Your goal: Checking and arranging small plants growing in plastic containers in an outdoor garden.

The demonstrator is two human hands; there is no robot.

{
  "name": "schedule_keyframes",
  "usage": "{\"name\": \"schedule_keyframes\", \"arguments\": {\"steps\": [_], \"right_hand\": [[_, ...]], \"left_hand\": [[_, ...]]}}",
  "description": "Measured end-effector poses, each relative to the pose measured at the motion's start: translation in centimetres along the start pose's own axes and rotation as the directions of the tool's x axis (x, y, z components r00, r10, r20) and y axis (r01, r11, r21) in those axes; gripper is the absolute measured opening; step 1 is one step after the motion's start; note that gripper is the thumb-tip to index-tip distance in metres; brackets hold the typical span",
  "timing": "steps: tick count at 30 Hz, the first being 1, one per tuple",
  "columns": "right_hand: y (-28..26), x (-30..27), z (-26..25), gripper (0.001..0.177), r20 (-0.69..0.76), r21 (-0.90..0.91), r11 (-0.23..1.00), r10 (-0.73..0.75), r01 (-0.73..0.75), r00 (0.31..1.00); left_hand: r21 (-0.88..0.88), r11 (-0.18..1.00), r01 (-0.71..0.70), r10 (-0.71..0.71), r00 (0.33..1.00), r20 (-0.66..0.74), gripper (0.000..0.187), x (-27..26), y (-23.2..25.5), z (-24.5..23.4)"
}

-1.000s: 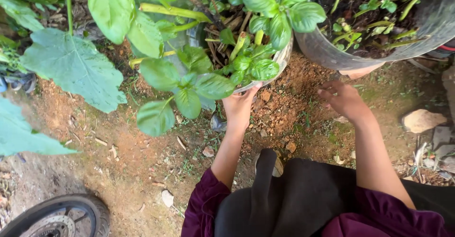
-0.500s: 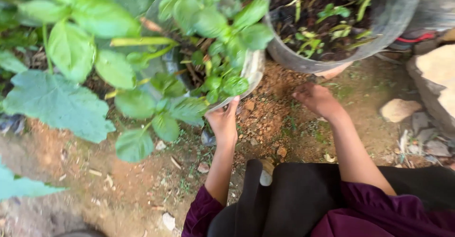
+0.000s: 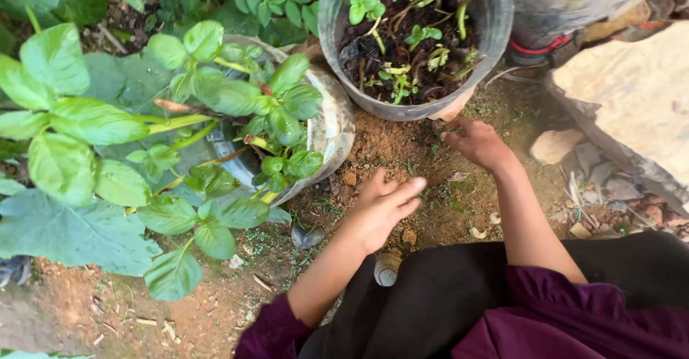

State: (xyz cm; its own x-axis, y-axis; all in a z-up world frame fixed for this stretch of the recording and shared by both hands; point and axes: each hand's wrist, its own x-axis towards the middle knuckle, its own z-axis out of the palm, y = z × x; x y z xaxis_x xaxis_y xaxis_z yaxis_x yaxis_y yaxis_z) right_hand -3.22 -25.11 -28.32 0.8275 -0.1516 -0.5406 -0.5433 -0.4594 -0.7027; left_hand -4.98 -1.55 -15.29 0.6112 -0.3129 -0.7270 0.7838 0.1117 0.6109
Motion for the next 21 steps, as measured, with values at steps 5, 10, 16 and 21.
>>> {"name": "schedule_keyframes", "arguments": {"steps": [5,10,16,21], "right_hand": [[3.0,-0.5,-1.9,0.043,0.011,0.195,0.978,0.077,-0.078,0.997],[12.2,-0.6,-2.5,0.036,-0.202,0.341,0.928,0.225,-0.147,0.953],[18.1,-3.1,-4.1,0.045,-0.447,0.153,0.863,0.495,-0.482,0.745],[19.1,-2.8,-4.3,0.046,-0.421,0.234,0.857,0.515,-0.459,0.746]], "left_hand": [[0.615,0.784,-0.084,-0.103,0.959,0.262,0.125,-1.2,3.2,9.5],[0.449,-0.766,-0.460,-0.196,0.832,0.518,0.105,-1.5,6.5,17.8],[0.536,-0.801,-0.266,0.123,0.803,0.583,0.038,8.4,6.4,22.0],[0.537,-0.742,-0.402,0.355,0.443,0.823,0.049,12.6,6.8,24.5]]}}
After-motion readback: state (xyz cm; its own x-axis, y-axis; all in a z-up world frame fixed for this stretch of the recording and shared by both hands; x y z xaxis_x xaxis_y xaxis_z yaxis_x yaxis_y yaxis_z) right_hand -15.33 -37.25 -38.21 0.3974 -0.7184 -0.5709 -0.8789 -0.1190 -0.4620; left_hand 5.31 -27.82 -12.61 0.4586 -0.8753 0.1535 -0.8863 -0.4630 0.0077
